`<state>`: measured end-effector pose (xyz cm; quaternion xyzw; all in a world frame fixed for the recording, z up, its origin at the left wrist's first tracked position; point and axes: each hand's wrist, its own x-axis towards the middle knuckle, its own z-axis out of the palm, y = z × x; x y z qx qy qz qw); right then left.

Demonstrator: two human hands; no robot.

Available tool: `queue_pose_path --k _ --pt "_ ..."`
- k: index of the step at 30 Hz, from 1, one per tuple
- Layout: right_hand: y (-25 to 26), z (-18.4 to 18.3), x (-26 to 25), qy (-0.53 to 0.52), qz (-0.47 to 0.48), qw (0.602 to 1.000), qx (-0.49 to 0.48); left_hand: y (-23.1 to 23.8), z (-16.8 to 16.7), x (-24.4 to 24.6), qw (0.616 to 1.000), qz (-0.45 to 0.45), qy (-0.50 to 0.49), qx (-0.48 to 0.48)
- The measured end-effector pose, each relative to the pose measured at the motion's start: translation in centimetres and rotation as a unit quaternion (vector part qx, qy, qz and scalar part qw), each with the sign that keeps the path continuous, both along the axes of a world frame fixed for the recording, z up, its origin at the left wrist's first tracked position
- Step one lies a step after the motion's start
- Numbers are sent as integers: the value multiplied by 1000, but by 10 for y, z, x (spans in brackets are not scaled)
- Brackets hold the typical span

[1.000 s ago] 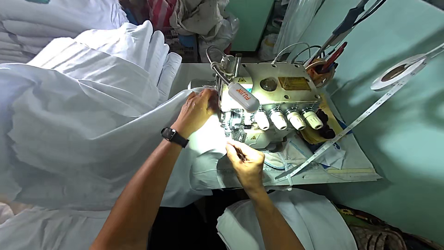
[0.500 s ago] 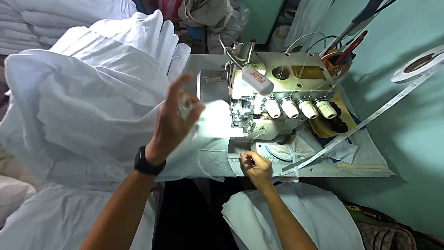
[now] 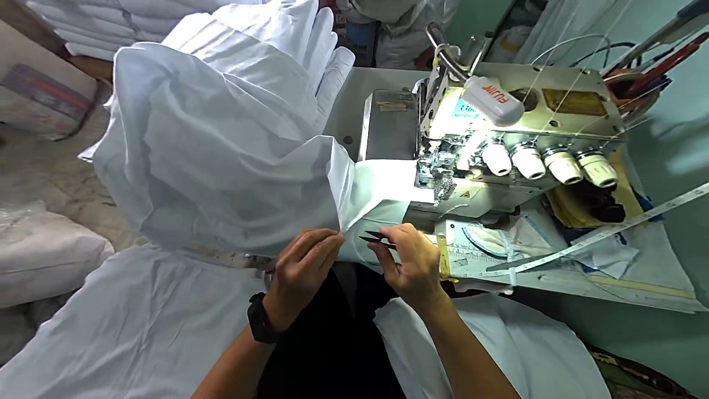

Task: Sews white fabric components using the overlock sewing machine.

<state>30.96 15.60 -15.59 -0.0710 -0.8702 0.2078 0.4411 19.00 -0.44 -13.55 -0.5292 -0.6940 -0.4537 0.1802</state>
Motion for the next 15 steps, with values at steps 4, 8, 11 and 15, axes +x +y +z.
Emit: queue_pose_path --k 4,8,11,15 --pt "-16 1 -14 32 0 998 58 -4 4 12 999 29 -10 18" --pt "-23 3 -16 32 64 997 -1 -14 11 36 993 83 -31 -74" --pt "-4 6 1 -13 39 992 -119 -17 23 55 961 52 -72 -261" --pt "19 -16 22 -48 -60 980 -181 30 25 52 977 23 1 -210"
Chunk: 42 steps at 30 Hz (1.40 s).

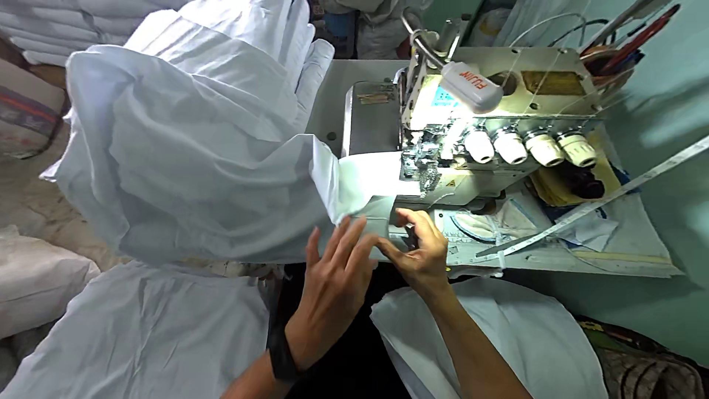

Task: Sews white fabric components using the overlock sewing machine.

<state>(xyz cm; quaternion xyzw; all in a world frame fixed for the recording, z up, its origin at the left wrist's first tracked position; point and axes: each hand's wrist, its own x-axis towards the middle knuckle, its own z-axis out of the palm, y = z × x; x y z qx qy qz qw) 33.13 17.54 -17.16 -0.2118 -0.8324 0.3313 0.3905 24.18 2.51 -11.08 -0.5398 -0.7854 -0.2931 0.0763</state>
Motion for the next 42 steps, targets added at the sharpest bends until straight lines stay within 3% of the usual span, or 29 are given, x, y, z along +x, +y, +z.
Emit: queue_pose_path --k 2,3,6,9,11,13,15,18,22,24,27,30,34,37,42 --pt "4 -8 7 -75 17 993 -90 31 -7 -16 1000 -20 2 -9" --pt "7 -8 9 -90 39 977 -187 46 -10 -27 999 -27 -5 -26" --pt "21 10 5 1 37 881 -472 90 6 -71 992 -46 -49 -104" --pt "30 17 -3 100 -45 828 -549 133 16 -116 994 -50 -50 -85" --pt "27 13 -8 166 -104 833 -518 150 13 -134 1000 -27 0 -15" --pt "20 2 -6 202 -133 882 -403 153 10 -138 997 -3 64 37" --pt "16 -13 2 223 -109 939 -237 139 12 -126 995 -17 84 48" --pt "17 -24 7 220 -38 971 -89 99 8 -92 991 -110 60 38" --pt "7 -26 -1 152 8 985 -86 73 -35 -77 971 -163 133 114" --pt "-4 -29 -2 81 13 991 -105 69 -41 -81 968 -176 120 135" --pt "-16 -38 7 39 27 994 -96 64 -22 -82 963 -230 2 143" --pt "-15 -35 14 128 87 987 -44 69 10 -85 949 -268 -100 128" --pt "11 -25 9 133 -16 991 22 103 26 -95 957 -262 -90 91" --pt "39 -35 3 75 -49 995 53 126 13 -111 953 -255 -157 50" --pt "25 -43 22 67 127 990 3 120 15 -114 949 -254 -187 -20"
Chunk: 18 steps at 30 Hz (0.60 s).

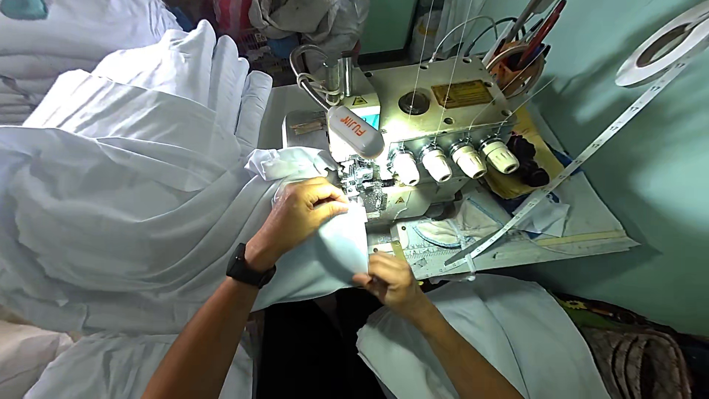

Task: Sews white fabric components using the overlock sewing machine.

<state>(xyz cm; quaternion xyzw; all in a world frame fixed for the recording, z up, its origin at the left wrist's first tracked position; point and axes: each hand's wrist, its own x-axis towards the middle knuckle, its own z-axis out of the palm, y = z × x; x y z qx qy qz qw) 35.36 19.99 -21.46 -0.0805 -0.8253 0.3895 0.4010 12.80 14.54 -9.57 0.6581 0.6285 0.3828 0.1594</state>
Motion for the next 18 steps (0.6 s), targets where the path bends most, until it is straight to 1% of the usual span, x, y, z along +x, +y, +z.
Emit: queue_pose_path --k 2,5,6,8,9,11,13,14,15,16,18 --pt "-16 -5 11 5 24 999 -20 -4 2 3 1000 -7 11 -11" --pt "-28 -12 21 16 14 998 -53 -5 4 6 1000 7 14 -23" --pt "-30 -13 21 23 11 997 -77 -5 4 8 999 21 15 -24" --pt "-33 -8 22 32 18 987 -156 -4 3 15 998 62 23 -9" --pt "-34 -4 24 31 27 979 -198 -5 0 20 996 82 45 11" --pt "-39 6 29 14 41 965 -258 -12 -7 38 981 110 150 50" --pt "-45 15 33 -5 49 956 -289 -24 -19 65 945 161 276 71" --pt "-48 18 34 -7 49 950 -308 -28 -27 77 930 189 309 66" --pt "-49 21 34 -9 43 945 -325 -31 -34 83 925 204 315 58" --pt "-48 25 32 -10 36 938 -343 -32 -38 82 930 206 301 50" --pt "-45 33 24 -4 23 926 -376 -28 -35 71 952 184 241 33"
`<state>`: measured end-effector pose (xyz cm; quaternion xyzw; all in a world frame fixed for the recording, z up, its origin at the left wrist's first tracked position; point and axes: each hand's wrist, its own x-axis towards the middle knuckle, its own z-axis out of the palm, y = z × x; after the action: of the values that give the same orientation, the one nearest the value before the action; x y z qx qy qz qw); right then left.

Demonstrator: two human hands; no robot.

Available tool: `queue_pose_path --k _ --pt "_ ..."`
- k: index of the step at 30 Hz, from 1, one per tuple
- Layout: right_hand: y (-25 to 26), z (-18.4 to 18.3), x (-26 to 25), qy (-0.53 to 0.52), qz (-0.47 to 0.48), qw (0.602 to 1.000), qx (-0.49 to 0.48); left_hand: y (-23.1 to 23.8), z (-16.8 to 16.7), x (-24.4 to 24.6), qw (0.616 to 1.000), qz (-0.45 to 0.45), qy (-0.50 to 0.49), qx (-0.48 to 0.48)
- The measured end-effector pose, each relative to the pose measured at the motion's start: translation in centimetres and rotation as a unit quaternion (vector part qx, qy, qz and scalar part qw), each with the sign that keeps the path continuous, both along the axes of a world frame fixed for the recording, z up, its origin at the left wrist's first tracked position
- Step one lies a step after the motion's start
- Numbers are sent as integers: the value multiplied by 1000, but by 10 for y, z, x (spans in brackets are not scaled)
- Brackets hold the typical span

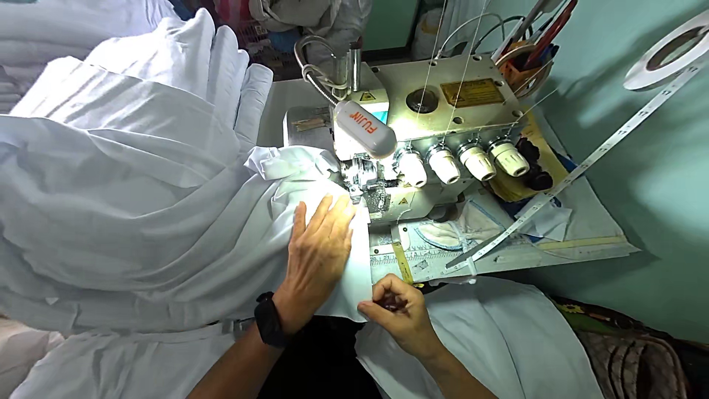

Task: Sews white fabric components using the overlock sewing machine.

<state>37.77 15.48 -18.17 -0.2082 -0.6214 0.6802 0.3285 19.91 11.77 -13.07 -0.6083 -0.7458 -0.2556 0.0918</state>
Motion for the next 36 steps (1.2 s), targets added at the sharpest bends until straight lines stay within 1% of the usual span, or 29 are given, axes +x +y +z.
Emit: queue_pose_path --k 2,4,7,9,10,12,13,14,15,16,17,18,19,20,21,22,24,25,27,28,29,30,32,34,36 --pt "2 6 -10 -2 -14 999 -28 6 10 -17 998 -36 -45 -24" --pt "7 7 -21 -3 -32 998 -50 15 19 -36 994 -73 -64 -42" --pt "15 10 -39 22 -64 994 -88 27 25 -62 989 -89 -101 -59" --pt "17 18 -48 50 -83 987 -128 28 22 -71 988 -78 -128 -34" --pt "18 24 -50 67 -89 982 -149 22 22 -67 989 -76 -125 -4" --pt "19 39 -50 99 -91 977 -166 1 17 -45 986 -105 -103 75" --pt "20 45 -49 112 -88 976 -167 -12 5 -30 984 -115 -89 102" --pt "21 51 -48 118 -84 976 -162 -26 -11 -19 987 -105 -55 105" --pt "23 54 -47 117 -82 978 -153 -41 -30 -16 992 -76 6 104" --pt "25 54 -46 108 -82 981 -139 -58 -47 -25 992 -29 68 99" --pt "25 51 -45 96 -83 985 -119 -78 -56 -40 990 26 104 92" --pt "25 43 -44 79 -84 989 -91 -96 -53 -58 985 72 124 98" --pt "26 33 -44 57 -85 993 -63 -114 -42 -73 978 113 148 93" --pt "25 23 -46 33 -87 994 -55 -127 -29 -81 973 131 172 84" --pt "23 14 -47 15 -89 993 -76 -136 -20 -82 973 118 188 59" --pt "20 9 -46 1 -91 991 -103 -141 -18 -79 980 73 182 38" --pt "13 7 -39 -48 -70 991 -103 -144 -31 -54 992 6 125 -4" --pt "9 6 -32 -81 -50 992 -87 -142 -41 -34 997 -17 78 2" --pt "-2 -2 -10 -176 12 982 -64 -134 -61 6 997 -54 -52 19" --pt "-6 -9 2 -230 53 969 -67 -128 -70 22 992 -59 -110 35" --pt "-10 -18 13 -269 78 956 -88 -121 -76 36 987 -50 -142 63" --pt "-15 -26 21 -284 70 947 -131 -112 -79 47 983 -37 -155 89" --pt "-20 -35 27 -252 -3 939 -234 -94 -79 60 984 -17 -144 102" --pt "-19 -36 27 -221 -40 931 -288 -74 -80 66 992 -26 -98 75" --pt "-17 -36 28 -218 -55 922 -316 -55 -91 63 997 -56 -28 52"
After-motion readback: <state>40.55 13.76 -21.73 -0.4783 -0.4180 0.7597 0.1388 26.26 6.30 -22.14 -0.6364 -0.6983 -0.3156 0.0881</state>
